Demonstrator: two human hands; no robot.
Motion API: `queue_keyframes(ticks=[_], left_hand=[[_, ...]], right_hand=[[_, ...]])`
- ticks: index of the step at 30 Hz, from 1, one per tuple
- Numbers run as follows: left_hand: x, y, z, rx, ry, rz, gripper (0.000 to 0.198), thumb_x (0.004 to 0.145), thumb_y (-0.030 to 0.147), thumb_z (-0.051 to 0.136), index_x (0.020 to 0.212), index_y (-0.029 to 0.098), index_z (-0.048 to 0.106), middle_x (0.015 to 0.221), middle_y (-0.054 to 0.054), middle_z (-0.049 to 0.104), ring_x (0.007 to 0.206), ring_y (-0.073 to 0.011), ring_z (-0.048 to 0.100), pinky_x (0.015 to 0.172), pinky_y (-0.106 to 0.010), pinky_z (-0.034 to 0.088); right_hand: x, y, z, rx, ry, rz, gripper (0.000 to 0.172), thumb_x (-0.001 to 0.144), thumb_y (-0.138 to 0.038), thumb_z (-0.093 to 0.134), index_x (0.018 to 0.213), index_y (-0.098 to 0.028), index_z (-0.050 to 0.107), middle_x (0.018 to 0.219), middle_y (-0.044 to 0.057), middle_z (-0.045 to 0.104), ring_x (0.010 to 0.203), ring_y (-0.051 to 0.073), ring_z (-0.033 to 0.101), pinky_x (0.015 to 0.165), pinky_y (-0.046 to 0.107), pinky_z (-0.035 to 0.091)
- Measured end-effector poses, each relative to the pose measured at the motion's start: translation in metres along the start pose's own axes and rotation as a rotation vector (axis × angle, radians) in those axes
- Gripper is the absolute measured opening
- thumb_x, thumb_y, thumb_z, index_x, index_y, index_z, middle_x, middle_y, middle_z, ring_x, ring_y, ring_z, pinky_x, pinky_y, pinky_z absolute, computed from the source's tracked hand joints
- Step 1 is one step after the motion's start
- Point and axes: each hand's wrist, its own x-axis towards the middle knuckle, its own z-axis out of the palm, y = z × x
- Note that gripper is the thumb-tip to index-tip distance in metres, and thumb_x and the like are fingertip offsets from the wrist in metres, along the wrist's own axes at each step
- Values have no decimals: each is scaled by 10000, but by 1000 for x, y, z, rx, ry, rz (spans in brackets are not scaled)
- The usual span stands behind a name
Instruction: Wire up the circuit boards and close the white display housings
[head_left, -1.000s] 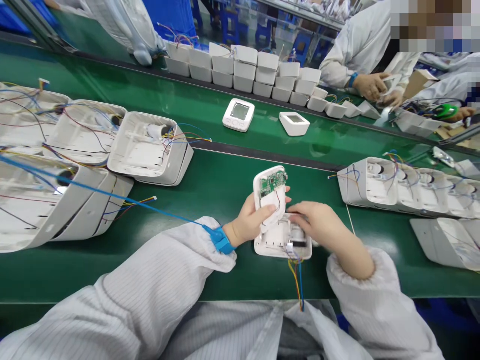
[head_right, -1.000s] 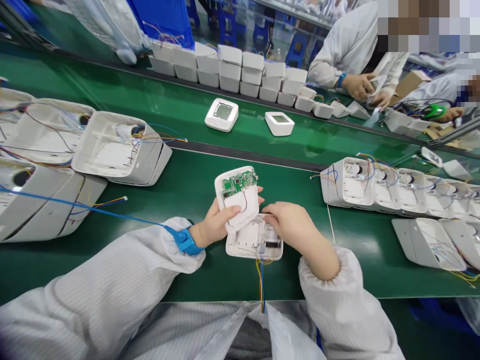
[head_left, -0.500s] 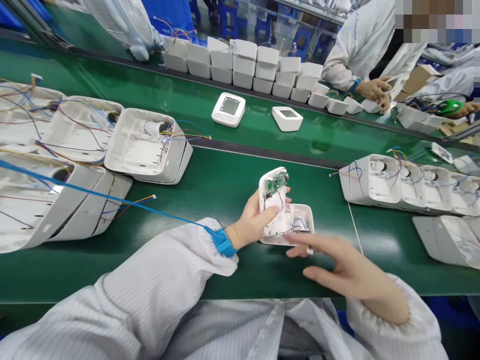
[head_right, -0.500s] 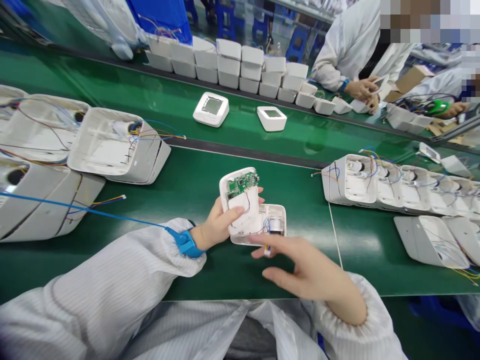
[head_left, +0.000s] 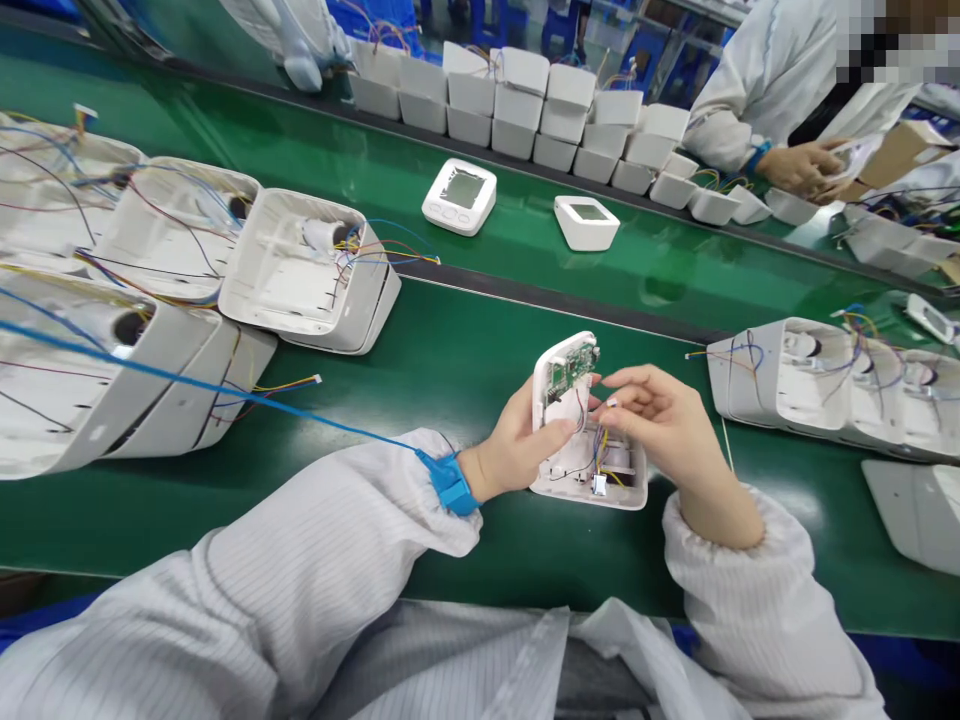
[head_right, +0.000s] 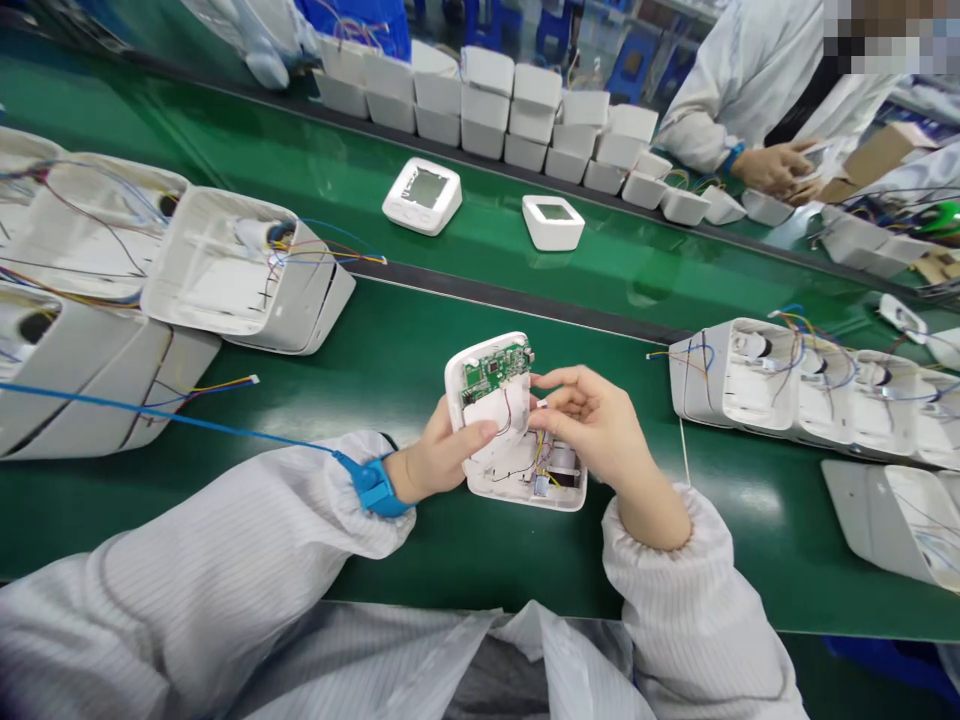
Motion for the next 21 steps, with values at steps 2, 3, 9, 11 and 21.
queue_keyframes(ticks=[2,3,9,11,21], left_hand=[[-1,1,1,-16,-5,-6,600,782,392,750,1314,178,574,1339,-152,626,1203,-354,609,1054,-499,457],[-2,2,1,-23,-7,-3,595,777,385,755,1308,181,580,1355,-151,615,1221,-357,597,1064,-501,449],[-2,2,1,-12,-27,-13,579,783,386,749,1298,173,590,1352,-153,620,1263,-362,569,1109,-507,409],[-2,2,1,8,-21,-27,585,794,389,741,1312,173,577,1352,-158,618,1220,-356,599,1080,-507,436],[-1,5,2,57,1,-79,571,771,407,755,1259,157,597,1183,-136,704,1094,-333,654,935,-434,513]], right_hand=[[-2,4,5,49,62,25,346,703,-451,837,877,-217,650,714,-4,712,655,182,714,623,309,609],[-3,4,6,3,87,6,314,713,-435,831,829,-214,640,710,-1,714,647,178,712,617,302,608],[-4,1,11,-513,303,-316,63,863,-237,668,808,-230,698,779,15,744,670,156,687,638,293,580],[-6,1,13,-602,363,-388,96,872,-199,647,794,-229,695,779,15,747,685,158,690,644,292,570],[-9,2,16,-764,451,-408,159,899,-244,649,747,-235,695,752,4,745,686,156,692,617,286,525]])
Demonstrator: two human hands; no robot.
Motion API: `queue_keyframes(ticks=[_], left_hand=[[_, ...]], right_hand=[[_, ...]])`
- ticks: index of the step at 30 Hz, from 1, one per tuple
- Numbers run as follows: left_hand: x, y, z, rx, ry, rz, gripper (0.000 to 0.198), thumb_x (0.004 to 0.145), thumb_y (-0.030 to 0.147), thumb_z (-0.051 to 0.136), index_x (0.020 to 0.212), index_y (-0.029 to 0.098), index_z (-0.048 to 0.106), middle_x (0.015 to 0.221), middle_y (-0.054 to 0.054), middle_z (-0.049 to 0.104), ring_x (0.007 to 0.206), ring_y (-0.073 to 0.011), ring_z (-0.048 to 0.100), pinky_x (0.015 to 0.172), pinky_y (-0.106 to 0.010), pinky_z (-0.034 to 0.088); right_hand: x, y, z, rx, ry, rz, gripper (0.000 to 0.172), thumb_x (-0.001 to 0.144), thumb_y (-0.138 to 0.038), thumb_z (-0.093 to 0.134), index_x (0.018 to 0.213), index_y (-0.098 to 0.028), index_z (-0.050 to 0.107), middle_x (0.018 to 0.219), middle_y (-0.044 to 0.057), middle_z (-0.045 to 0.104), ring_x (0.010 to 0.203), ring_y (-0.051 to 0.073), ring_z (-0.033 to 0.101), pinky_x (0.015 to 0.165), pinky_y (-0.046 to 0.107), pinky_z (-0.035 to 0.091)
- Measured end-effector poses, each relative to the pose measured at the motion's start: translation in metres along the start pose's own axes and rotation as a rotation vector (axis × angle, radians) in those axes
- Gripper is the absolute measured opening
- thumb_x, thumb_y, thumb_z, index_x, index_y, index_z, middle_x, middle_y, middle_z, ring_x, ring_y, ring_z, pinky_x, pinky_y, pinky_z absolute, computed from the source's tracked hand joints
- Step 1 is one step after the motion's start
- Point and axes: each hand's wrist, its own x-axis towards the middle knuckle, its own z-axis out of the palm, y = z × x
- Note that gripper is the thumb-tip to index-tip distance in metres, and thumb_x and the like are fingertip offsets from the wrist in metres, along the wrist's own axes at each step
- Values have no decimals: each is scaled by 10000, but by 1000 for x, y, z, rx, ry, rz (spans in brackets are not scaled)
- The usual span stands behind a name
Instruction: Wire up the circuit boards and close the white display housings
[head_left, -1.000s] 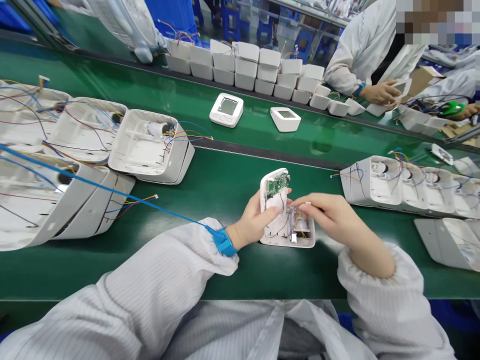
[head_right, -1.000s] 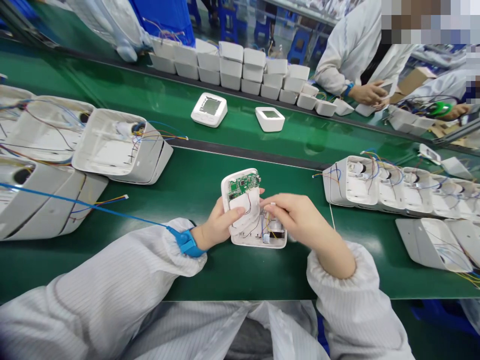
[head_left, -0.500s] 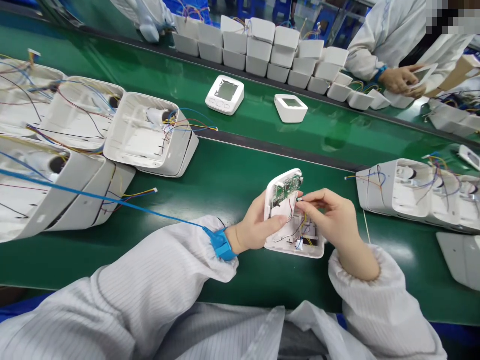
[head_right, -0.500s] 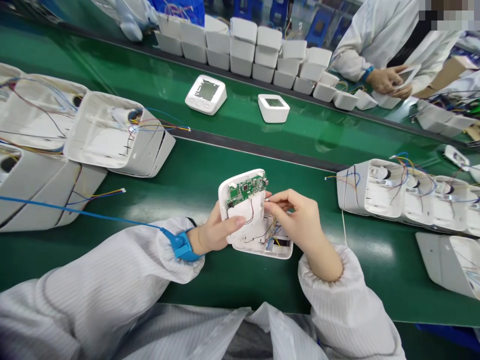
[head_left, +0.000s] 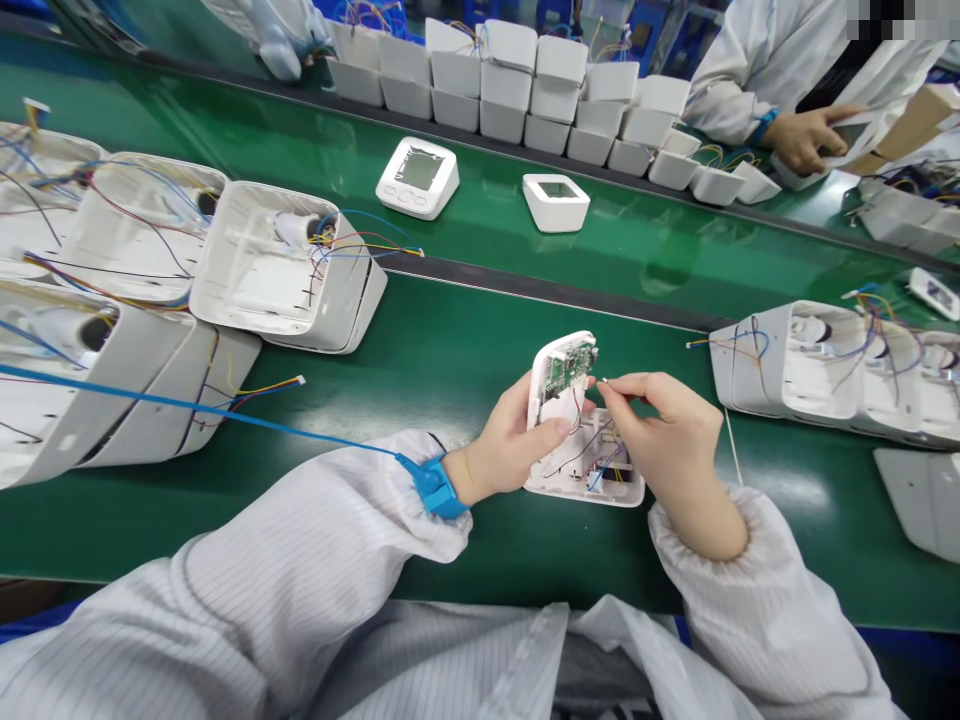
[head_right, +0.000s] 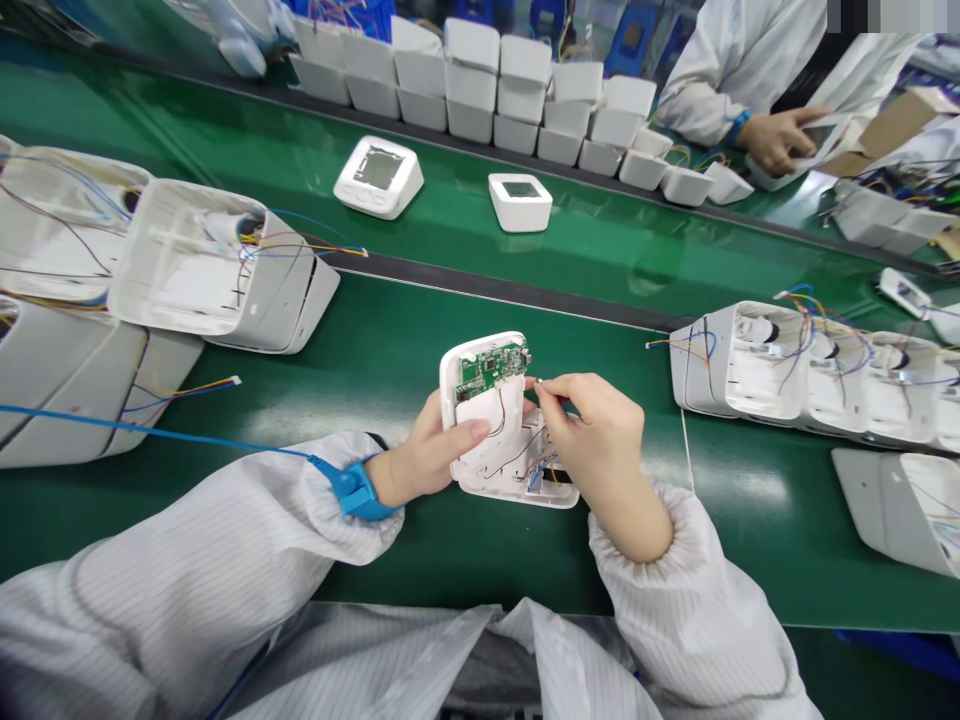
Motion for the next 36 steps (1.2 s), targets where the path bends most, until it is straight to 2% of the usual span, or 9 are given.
queue_keyframes(ticks=[3,7,10,12,14,16,19,24,36], left_hand=[[1,-1,-1,-4,-1,9,549,768,410,756,1230,155,606,1139,-124,717,1057,-320,663,920,-426,517],[2,-2,-2,17,33,102,491,769,397,755,1178,156,628,1200,-119,697,1139,-322,630,1022,-452,471],[2,-3,-3,37,-24,147,523,788,398,735,1232,152,606,1222,-132,687,1162,-329,622,1042,-480,463],[2,-4,-4,67,-92,205,498,827,392,700,1255,158,601,1209,-135,694,1139,-319,638,1035,-481,473],[3,-6,-6,132,-150,272,456,865,377,659,1265,163,603,1205,-136,696,1113,-305,651,1025,-469,485],[5,-7,-9,227,-164,311,450,879,360,641,1282,167,591,1229,-133,683,1111,-294,648,1015,-449,494],[7,-8,-12,356,-124,321,458,876,345,636,1292,166,568,1264,-122,659,1138,-282,626,1019,-425,492],[7,-7,-11,444,-120,323,423,887,331,597,1271,157,561,1171,-110,676,1035,-254,634,947,-405,514],[5,-8,-12,401,-121,192,384,870,421,606,1141,152,568,932,-55,634,844,-194,581,796,-347,514]], right_hand=[[2,2,1,40,-49,-32,151,907,-221,638,776,-234,712,772,11,750,724,164,702,652,291,537],[5,4,1,213,-170,3,111,882,-201,660,809,-242,733,852,10,767,794,173,713,729,309,569],[6,5,-1,355,-184,190,35,838,-210,700,834,-231,728,817,7,763,747,172,716,707,305,576],[7,7,-2,450,-228,348,72,812,-250,726,869,-213,702,761,7,750,694,174,712,664,299,572],[8,10,-4,437,-301,398,93,826,-289,709,850,-204,678,725,6,736,648,169,691,624,288,545],[8,12,-6,296,-354,313,111,871,-292,652,801,-206,668,716,6,718,632,158,654,609,281,499],[8,9,-7,142,-327,113,139,915,-257,589,802,-206,650,737,9,685,663,154,612,628,280,453],[4,-5,-9,188,-282,-92,145,960,-251,550,837,-202,607,743,9,645,664,141,577,634,264,446],[3,-12,-6,207,-184,-41,151,932,-226,574,783,-203,589,696,-12,640,624,130,583,605,259,449]])
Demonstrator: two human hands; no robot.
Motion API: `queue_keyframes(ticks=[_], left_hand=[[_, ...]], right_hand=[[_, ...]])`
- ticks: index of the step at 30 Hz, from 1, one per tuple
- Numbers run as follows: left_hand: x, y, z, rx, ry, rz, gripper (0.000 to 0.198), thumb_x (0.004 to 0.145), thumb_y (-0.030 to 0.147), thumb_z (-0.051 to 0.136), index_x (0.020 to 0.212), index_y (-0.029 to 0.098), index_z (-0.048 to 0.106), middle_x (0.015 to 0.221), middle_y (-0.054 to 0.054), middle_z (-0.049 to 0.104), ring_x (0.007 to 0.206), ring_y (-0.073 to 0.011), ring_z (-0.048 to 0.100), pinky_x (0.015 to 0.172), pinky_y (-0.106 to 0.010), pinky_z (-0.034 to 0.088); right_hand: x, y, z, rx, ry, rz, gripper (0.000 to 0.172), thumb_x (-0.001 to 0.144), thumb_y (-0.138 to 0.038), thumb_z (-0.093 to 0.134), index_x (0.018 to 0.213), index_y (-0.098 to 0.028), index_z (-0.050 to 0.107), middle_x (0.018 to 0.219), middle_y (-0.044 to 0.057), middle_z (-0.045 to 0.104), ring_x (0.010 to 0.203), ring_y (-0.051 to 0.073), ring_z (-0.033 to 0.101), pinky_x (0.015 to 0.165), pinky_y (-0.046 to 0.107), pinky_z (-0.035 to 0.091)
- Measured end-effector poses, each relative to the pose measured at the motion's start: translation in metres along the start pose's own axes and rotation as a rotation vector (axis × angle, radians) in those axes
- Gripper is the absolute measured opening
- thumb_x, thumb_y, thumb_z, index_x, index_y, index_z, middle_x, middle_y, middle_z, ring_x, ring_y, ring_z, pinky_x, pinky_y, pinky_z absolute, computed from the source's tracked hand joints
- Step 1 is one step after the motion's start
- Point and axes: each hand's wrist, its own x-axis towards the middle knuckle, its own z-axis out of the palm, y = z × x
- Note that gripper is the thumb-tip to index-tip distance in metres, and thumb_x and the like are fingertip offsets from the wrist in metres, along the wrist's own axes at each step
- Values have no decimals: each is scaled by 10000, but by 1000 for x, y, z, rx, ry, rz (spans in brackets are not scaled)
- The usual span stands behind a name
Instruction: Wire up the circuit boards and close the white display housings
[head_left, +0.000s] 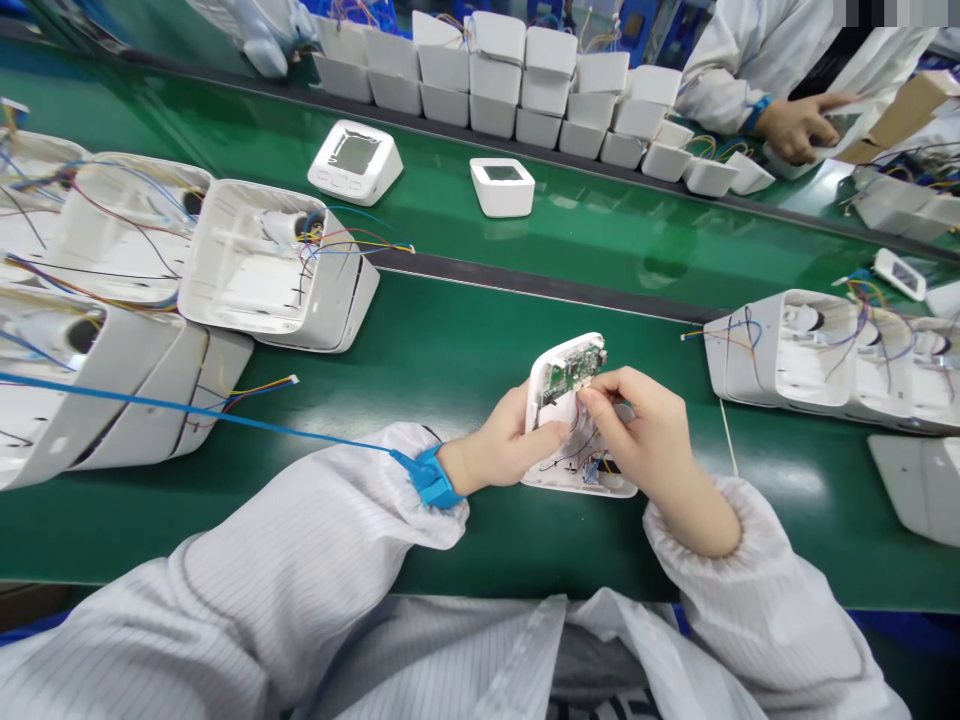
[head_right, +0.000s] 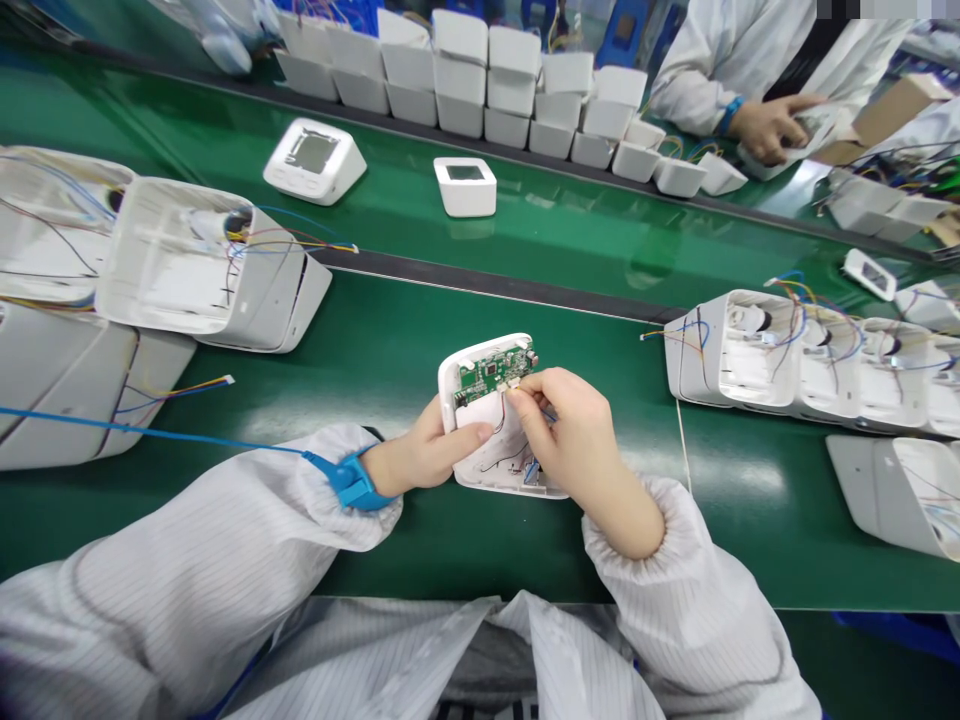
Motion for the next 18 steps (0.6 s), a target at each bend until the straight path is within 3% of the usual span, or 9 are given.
queue_keyframes(ticks=[5,8,11,13,18], left_hand=[[2,3,-2,-46,-42,-39,310,837,417,642,993,153,598,833,-24,596,745,-155,529,705,-297,488],[3,5,-2,-142,-51,-86,351,809,423,676,1020,152,607,867,-36,618,775,-166,548,727,-300,494],[2,7,-1,-271,-61,-172,404,772,430,720,1048,153,619,876,-43,641,779,-174,572,734,-307,502],[1,8,-1,-349,-65,-220,419,746,418,748,1050,155,628,878,-44,652,769,-172,582,730,-304,504],[1,9,0,-391,-75,-277,381,730,403,759,985,142,649,840,-43,651,732,-166,582,680,-289,500]], right_hand=[[-1,1,1,-28,44,7,155,918,-212,588,763,-211,583,700,-17,646,633,135,601,608,274,476],[-1,12,5,-32,185,-21,95,881,-293,678,873,-218,619,791,8,659,713,168,627,652,313,532],[0,28,10,45,263,-131,526,828,-439,743,1274,-238,550,1138,94,651,954,240,657,733,375,600],[1,36,11,30,218,-218,661,867,-476,692,1434,-259,431,1282,116,614,1071,264,647,797,394,615],[2,31,9,-120,195,-275,503,954,-448,571,1406,-236,505,1224,117,672,1045,263,672,826,391,603]])
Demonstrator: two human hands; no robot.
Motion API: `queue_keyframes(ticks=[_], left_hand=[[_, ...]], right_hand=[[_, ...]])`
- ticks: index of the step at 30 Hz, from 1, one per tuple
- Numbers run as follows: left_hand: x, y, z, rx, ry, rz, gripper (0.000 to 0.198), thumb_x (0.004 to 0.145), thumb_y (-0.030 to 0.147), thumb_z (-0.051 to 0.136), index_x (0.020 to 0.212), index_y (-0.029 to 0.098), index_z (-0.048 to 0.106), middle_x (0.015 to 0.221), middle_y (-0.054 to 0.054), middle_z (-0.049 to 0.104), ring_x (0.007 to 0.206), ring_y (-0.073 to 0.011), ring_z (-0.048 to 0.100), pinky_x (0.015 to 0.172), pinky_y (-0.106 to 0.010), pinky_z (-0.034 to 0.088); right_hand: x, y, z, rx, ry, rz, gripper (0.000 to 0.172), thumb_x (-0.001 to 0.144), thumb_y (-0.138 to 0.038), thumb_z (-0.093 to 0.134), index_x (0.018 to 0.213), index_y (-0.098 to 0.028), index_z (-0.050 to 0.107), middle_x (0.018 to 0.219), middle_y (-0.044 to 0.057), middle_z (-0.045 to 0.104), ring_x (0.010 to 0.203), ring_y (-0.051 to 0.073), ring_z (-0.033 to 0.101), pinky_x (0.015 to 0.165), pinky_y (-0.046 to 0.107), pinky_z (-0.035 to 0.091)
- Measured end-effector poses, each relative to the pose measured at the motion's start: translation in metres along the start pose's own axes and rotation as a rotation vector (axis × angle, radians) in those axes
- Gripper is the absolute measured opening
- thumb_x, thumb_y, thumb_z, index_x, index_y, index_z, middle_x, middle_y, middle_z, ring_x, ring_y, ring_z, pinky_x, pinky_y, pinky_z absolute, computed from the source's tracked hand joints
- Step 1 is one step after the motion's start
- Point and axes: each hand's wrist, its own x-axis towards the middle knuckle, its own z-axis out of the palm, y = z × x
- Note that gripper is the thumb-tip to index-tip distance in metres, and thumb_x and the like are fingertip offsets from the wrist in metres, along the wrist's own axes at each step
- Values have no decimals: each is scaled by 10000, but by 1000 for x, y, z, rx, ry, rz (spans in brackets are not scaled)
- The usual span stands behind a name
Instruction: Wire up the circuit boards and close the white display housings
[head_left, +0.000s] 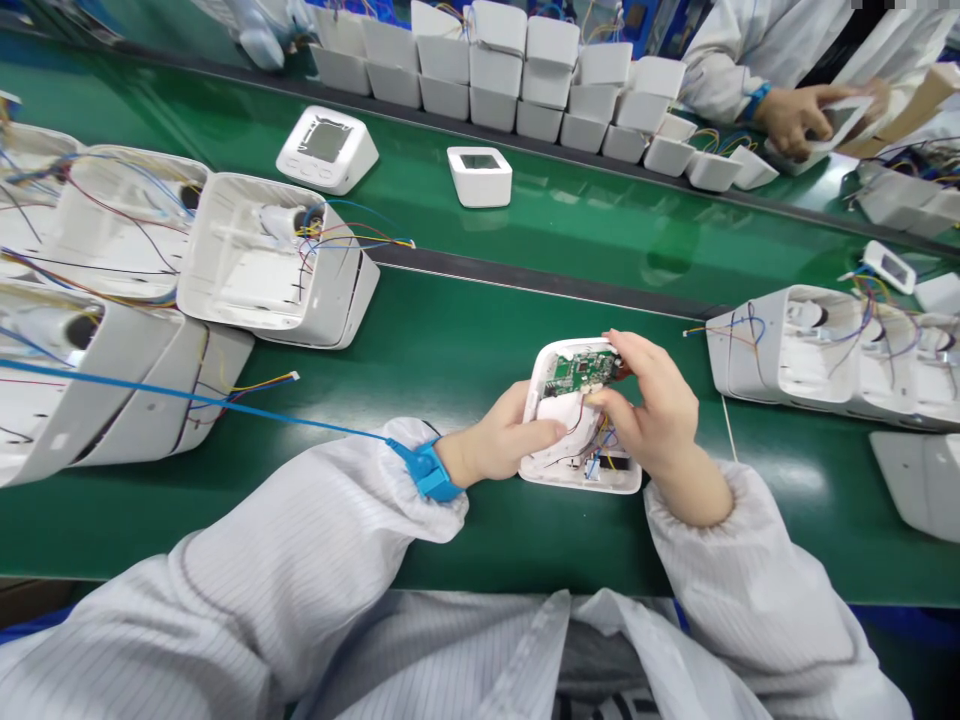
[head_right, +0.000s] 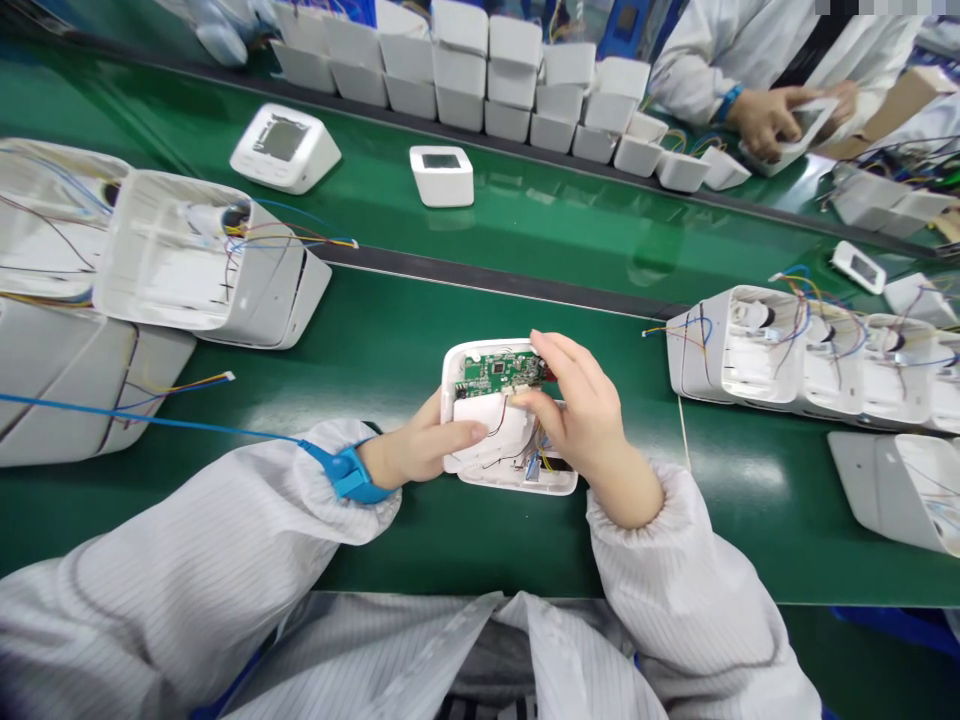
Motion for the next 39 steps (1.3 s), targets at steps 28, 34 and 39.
queue_keyframes(ticks=[28,34,39], left_hand=[[19,31,-27,565,216,410,716,864,767,391,996,166,757,1150,-136,728,1137,-298,648,1026,-450,468],[17,20,-12,1029,34,159,888,601,593,819,1344,191,545,1292,-158,631,1204,-376,566,1044,-571,417],[15,19,-13,990,3,338,899,668,303,772,1458,206,354,1420,-169,482,1310,-349,462,1098,-541,394]], right_hand=[[3,-14,-9,323,64,157,119,835,-148,684,873,-248,632,865,5,715,819,178,687,731,345,565],[5,-17,-3,39,-267,-297,131,947,-200,554,901,-241,670,920,27,747,982,228,669,793,391,509],[9,-11,-7,-18,-175,-81,347,878,-179,624,1213,-268,599,1230,78,668,1204,273,577,969,452,486]])
